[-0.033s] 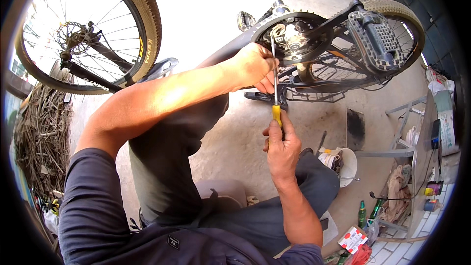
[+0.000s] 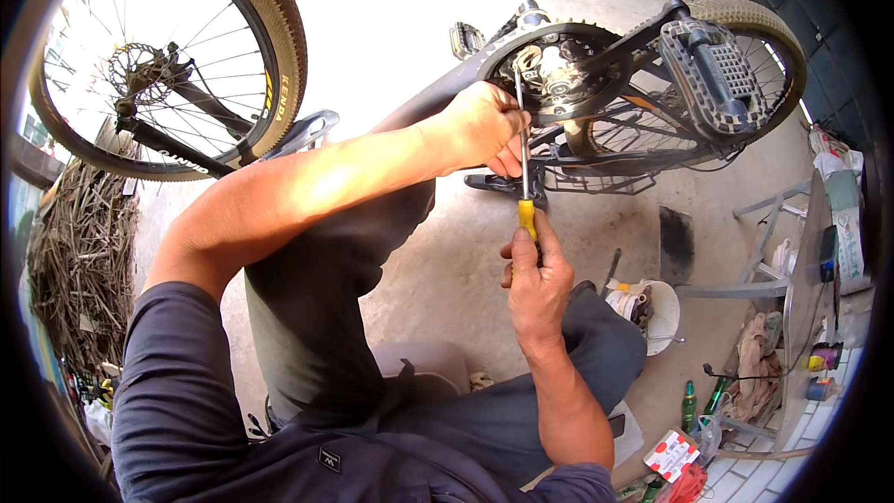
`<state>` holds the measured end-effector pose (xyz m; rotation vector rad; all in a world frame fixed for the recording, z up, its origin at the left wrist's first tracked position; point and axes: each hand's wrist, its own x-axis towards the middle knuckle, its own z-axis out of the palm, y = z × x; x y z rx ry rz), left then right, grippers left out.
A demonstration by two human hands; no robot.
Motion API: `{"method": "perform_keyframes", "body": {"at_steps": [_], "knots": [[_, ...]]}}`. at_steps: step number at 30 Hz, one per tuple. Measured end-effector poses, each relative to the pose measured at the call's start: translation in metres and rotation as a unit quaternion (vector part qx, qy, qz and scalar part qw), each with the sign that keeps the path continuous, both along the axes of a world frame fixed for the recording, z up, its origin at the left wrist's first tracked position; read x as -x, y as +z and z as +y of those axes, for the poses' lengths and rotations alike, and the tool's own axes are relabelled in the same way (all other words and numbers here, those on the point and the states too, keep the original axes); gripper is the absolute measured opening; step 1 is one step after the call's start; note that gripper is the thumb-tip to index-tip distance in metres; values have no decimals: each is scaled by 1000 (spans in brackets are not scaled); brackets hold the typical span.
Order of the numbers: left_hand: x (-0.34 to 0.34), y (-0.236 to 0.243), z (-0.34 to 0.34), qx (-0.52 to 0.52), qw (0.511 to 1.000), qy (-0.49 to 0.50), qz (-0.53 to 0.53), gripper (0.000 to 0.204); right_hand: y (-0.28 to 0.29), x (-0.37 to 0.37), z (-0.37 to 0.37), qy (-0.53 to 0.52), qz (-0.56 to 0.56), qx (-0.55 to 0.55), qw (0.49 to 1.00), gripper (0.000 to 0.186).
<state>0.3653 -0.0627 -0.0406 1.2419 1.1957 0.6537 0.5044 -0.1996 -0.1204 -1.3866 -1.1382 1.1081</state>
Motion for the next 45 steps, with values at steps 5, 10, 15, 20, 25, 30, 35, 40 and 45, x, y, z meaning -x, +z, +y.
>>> {"method": "perform_keyframes", "body": {"at_steps": [5, 10, 15, 20, 25, 30, 35, 40, 45], "knots": [[-9, 5, 4, -88, 996, -23, -10, 27, -1, -5, 5, -22, 17, -64, 998, 40], [-5, 4, 4, -26, 999, 0, -19, 25, 4, -6, 8, -7, 5, -18, 1000, 41], [-6, -6, 2, -54, 998, -8, -6, 26, 1, -9, 3, -15, -6, -33, 999, 40], [-12, 4, 5, -75, 997, -8, 1, 26, -5, -9, 9, -30, -1, -90, 995, 39], [-5, 0, 3, -29, 999, 14, -4, 24, 1, -10, 10, -12, -22, -42, 999, 37], [-8, 1, 3, -80, 997, -10, -13, 26, -1, -9, 6, -35, 6, -57, 998, 38], [-11, 7, 5, -66, 998, 4, -5, 24, -7, -11, 13, -19, -22, -87, 996, 40], [-3, -3, 2, -13, 1000, 12, 5, 24, -8, -15, 10, 14, -47, -48, 998, 41], [-5, -5, 1, -5, 1000, 6, 1, 23, 7, -22, 8, 54, 72, 40, 995, 42]]}}
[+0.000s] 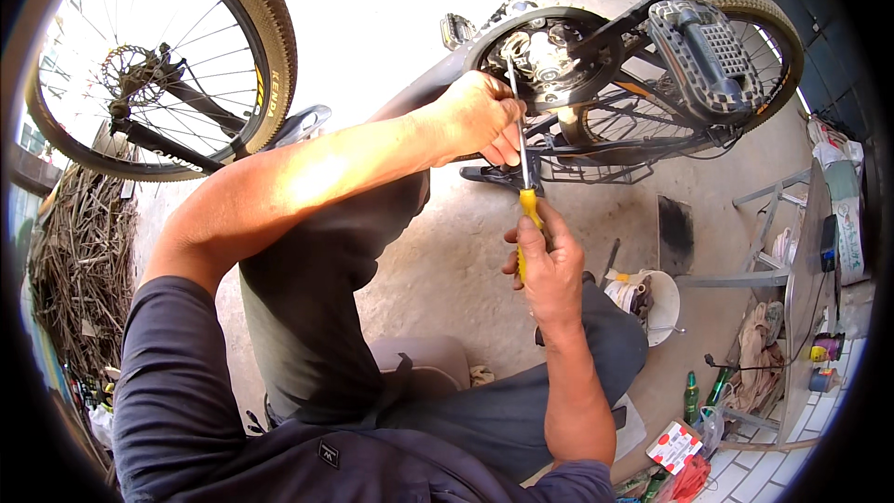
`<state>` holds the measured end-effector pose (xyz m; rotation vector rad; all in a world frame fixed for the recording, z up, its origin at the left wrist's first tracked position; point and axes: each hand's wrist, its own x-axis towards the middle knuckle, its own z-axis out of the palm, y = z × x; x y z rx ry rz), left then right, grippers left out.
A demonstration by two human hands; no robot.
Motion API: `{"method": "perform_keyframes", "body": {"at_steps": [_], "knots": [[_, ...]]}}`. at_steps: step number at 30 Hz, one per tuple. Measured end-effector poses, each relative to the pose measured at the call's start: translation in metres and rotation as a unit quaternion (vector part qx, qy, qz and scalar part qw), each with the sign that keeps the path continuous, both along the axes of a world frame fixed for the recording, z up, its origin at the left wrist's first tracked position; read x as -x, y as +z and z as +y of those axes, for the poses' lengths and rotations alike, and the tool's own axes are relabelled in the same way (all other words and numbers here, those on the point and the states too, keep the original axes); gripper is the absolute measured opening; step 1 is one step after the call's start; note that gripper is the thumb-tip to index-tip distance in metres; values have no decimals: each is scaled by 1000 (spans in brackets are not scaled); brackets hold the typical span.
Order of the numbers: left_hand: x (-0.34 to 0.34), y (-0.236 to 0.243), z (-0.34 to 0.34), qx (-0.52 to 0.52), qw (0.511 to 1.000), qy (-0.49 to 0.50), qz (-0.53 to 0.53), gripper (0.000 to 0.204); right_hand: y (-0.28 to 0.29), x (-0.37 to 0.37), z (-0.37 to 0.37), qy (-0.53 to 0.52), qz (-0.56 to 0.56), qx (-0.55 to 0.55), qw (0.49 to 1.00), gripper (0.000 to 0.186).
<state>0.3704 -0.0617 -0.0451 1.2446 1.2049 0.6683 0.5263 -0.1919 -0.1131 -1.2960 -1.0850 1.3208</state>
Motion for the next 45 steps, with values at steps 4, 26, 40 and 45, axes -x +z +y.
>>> {"method": "perform_keyframes", "body": {"at_steps": [4, 26, 40, 45], "knots": [[0, 4, -2, -1, 1000, -8, 4, 22, 14, -3, 2, 57, 82, 61, 993, 44], [-4, 11, 2, 49, 992, -9, -117, 24, 43, -37, -10, -81, 114, -65, 988, 45], [11, 7, 8, 89, 952, -27, -290, 21, 67, -18, 15, -13, -57, -357, 932, 53], [14, 1, 6, 87, 952, -30, -293, 21, 49, -20, 22, 6, -1, -348, 938, 52]]}}
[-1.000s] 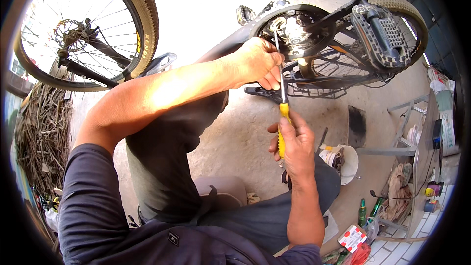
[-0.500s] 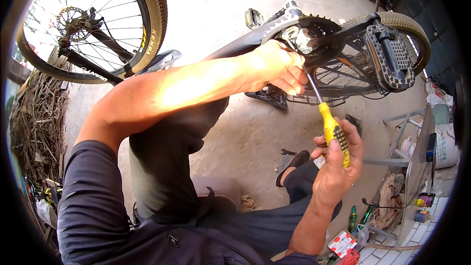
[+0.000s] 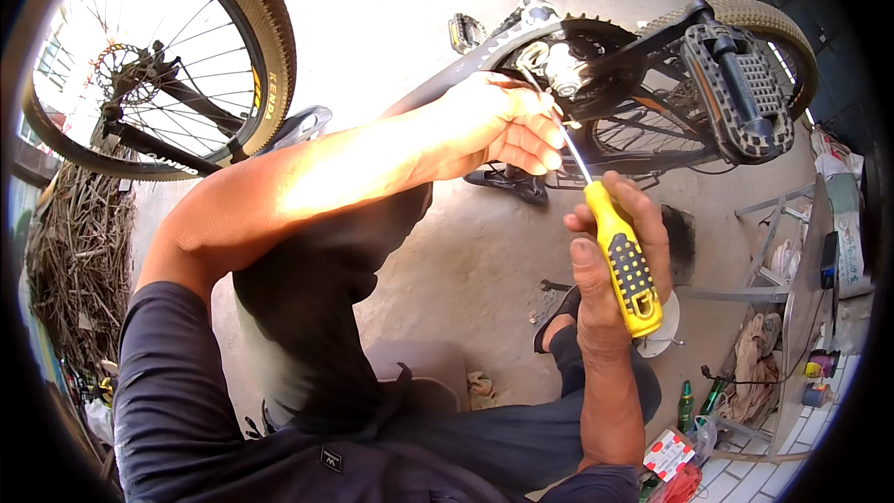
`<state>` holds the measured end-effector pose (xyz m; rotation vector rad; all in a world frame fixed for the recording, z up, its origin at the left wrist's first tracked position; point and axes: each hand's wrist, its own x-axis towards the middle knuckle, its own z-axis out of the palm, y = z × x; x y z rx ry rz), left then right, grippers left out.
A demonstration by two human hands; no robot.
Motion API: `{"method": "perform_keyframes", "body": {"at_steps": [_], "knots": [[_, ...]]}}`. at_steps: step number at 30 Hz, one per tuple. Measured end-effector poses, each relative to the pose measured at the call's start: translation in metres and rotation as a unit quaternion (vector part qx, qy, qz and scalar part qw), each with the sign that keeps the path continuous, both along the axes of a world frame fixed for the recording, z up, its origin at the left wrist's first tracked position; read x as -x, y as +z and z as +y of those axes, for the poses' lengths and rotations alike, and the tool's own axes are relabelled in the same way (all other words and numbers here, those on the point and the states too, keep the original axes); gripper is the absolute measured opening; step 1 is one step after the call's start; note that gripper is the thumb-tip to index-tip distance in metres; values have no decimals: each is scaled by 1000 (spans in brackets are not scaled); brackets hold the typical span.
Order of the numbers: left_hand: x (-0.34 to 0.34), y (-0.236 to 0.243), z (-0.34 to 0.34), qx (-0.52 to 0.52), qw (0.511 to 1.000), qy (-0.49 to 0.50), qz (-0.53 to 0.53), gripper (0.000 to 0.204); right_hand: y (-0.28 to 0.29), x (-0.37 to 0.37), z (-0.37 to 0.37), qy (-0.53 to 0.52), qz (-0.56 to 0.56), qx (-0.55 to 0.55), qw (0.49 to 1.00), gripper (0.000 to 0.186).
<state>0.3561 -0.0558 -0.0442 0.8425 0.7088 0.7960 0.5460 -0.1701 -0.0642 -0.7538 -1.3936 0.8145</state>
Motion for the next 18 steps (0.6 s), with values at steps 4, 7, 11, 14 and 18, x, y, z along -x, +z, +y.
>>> {"method": "perform_keyframes", "body": {"at_steps": [4, 7, 11, 14, 18], "knots": [[-6, -1, 1, -9, 1000, -6, 4, 22, -11, 1, 11, -18, 57, 84, 995, 46], [-5, -4, 2, -8, 1000, -9, 1, 22, -6, 5, 24, -46, 29, 137, 989, 35], [-7, 0, 2, -11, 1000, -5, 15, 23, -9, 14, 38, -81, 32, 129, 988, 27], [-7, 3, -1, -19, 996, -17, 87, 26, -18, 18, 52, -109, 32, 104, 988, 21], [7, 20, -15, -61, 942, -125, 306, 32, -15, 19, 57, -118, 50, 97, 987, 17]]}}
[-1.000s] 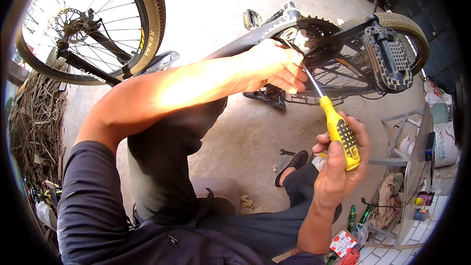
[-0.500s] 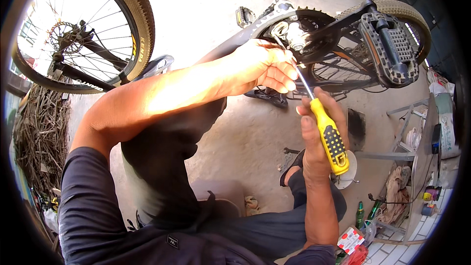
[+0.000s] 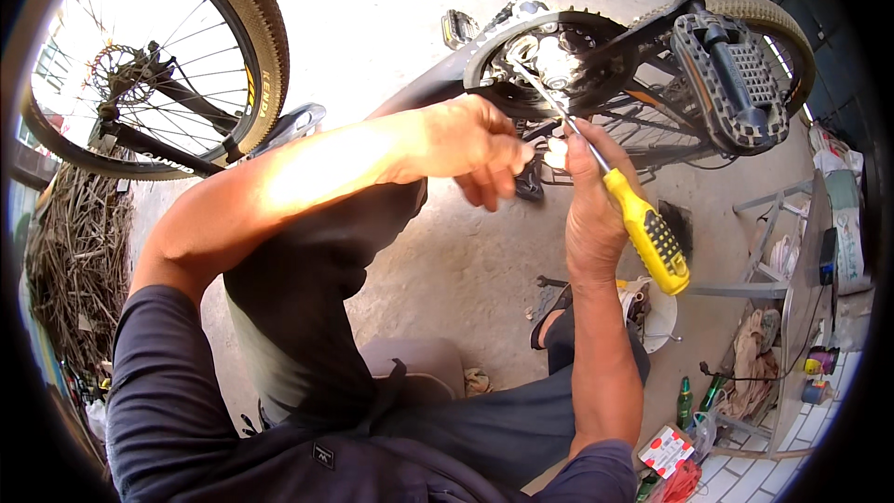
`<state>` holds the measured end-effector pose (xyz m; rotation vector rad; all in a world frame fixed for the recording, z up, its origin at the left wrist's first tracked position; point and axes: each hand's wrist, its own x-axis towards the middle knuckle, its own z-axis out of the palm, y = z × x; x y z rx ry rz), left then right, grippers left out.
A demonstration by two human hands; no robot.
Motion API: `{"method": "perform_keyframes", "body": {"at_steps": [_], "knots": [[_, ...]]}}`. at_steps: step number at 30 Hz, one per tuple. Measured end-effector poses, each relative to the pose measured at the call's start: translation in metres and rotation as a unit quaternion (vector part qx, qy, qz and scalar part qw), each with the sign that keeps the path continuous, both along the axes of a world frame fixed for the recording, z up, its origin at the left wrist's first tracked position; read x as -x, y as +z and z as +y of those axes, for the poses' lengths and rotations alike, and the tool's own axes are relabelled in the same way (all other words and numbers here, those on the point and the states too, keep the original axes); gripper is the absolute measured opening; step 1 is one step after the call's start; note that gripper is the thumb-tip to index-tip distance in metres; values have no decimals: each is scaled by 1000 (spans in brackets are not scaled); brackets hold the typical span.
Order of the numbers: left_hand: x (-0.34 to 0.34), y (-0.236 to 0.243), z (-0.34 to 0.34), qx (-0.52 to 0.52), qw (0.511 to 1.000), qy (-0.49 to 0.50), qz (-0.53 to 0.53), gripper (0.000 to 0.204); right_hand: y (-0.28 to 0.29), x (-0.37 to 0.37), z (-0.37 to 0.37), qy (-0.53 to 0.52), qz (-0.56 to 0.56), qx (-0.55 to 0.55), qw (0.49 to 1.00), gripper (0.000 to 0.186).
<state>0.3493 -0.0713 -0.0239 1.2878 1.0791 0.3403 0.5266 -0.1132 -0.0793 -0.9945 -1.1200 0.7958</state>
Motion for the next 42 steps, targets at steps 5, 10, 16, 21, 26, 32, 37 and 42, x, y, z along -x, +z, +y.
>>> {"method": "perform_keyframes", "body": {"at_steps": [5, 10, 16, 21, 26, 32, 37, 42], "knots": [[28, 23, -10, -115, 978, 66, 161, 25, 2, 0, 5, 25, 51, -4, 998, 17], [57, 7, 3, -217, 956, 157, 118, 21, 2, -3, 4, 10, 50, 6, 999, 14], [50, -17, 8, -302, 941, 127, 87, 27, 1, 4, 8, 10, -11, -63, 998, 16], [46, -23, 13, -308, 936, 153, 69, 27, 3, 3, 9, 7, -32, -72, 997, 17], [53, -6, 13, -318, 928, 157, 116, 29, 6, 2, 7, 32, 30, -70, 997, 16], [78, -36, 42, -329, 930, 149, 76, 40, -31, 4, 34, 37, -50, -312, 948, 28], [76, -16, 31, -372, 913, 84, 144, 20, -6, 29, 35, -114, -148, -347, 919, 11], [74, -24, 41, -422, 888, 57, 172, 24, -15, 45, 46, -162, -173, -345, 908, 17]]}}
